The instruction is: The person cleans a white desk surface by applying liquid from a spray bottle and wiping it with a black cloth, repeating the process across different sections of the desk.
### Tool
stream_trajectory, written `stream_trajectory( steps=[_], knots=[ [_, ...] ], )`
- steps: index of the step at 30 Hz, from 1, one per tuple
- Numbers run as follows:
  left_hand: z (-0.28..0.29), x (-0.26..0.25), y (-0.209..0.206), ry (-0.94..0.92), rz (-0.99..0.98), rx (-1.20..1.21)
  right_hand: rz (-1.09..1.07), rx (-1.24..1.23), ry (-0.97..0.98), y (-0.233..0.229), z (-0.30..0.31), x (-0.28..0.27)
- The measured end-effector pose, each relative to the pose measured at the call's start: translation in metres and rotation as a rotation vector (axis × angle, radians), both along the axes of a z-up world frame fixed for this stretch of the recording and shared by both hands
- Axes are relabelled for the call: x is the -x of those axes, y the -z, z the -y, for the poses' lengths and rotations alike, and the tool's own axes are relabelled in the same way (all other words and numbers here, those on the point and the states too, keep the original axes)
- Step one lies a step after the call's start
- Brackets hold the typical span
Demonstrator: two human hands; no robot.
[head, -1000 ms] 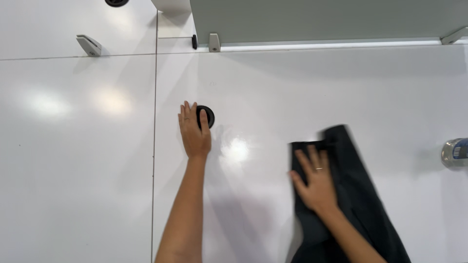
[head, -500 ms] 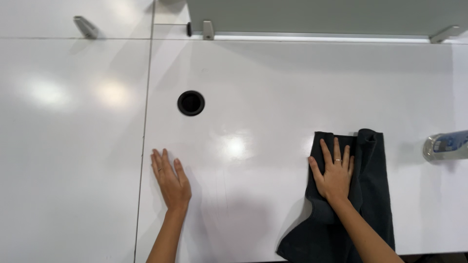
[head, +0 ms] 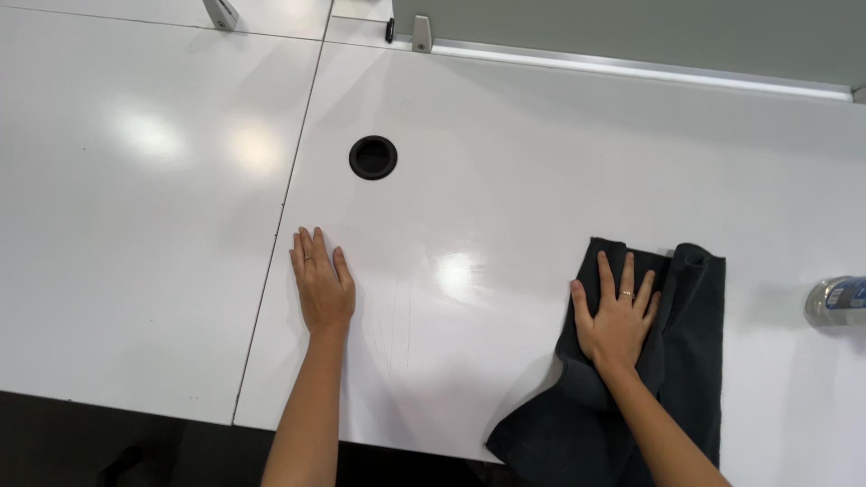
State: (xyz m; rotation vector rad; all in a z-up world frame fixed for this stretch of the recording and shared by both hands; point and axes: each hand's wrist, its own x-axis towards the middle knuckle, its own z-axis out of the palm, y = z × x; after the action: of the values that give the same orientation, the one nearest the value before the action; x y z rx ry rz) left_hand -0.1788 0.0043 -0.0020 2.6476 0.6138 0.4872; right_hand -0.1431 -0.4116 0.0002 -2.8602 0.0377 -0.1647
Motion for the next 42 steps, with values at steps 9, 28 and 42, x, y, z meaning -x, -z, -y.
stream_trajectory(
  steps=[9, 28, 42],
  knots=[
    [-0.001, -0.001, 0.003, 0.004, 0.012, -0.006, 0.004, 0.007, 0.017, 0.000, -0.003, -0.006],
    [-0.006, 0.001, 0.010, 0.044, 0.057, -0.012, 0.063, -0.147, -0.473, -0.023, -0.255, 0.148],
    [-0.006, 0.006, 0.013, 0.066, 0.088, 0.017, -0.214, 0.017, -0.114, -0.010, -0.026, 0.153]
  ],
)
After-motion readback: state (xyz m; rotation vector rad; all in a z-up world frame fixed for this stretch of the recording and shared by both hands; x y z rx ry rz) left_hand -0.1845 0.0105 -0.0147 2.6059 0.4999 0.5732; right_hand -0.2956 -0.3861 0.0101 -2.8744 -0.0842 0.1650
